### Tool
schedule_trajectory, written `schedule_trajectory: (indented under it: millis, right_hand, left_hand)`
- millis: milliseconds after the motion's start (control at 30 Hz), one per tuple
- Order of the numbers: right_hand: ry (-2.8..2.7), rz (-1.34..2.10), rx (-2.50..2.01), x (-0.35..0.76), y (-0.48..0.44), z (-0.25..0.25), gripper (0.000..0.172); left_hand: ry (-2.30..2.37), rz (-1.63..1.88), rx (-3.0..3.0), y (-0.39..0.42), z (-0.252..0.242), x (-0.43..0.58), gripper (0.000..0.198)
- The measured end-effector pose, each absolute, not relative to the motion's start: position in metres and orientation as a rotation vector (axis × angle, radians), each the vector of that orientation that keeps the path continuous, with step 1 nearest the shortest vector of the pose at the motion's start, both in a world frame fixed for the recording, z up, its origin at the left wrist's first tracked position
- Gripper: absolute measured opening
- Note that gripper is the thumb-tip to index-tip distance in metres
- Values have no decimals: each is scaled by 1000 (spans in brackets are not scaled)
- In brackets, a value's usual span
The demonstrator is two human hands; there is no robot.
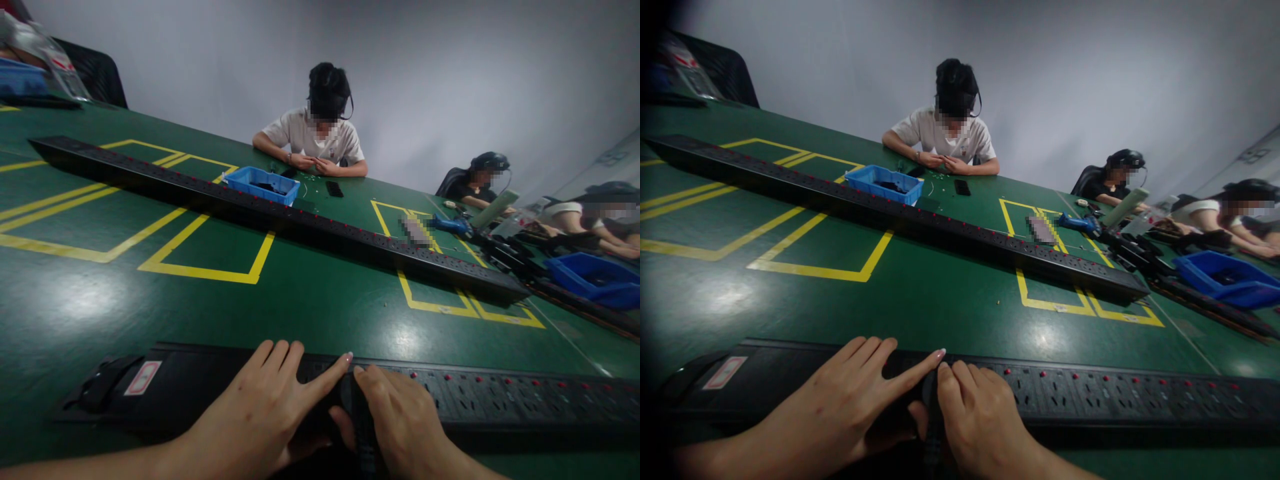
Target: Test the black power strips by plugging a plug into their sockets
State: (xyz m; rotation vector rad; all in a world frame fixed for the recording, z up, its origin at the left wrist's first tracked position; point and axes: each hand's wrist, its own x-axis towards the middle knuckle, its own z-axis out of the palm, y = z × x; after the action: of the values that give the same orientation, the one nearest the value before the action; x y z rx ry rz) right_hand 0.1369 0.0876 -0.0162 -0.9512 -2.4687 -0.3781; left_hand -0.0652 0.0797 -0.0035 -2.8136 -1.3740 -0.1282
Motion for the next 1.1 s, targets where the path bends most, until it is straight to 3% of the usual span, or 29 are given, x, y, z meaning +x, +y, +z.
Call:
schedule_trajectory:
  millis: [1100]
  right_hand:
    - [-2448, -404, -952, 137, 87, -18, 26]
  left_hand:
    - [-1364, -162, -2802, 79, -5, -65, 80]
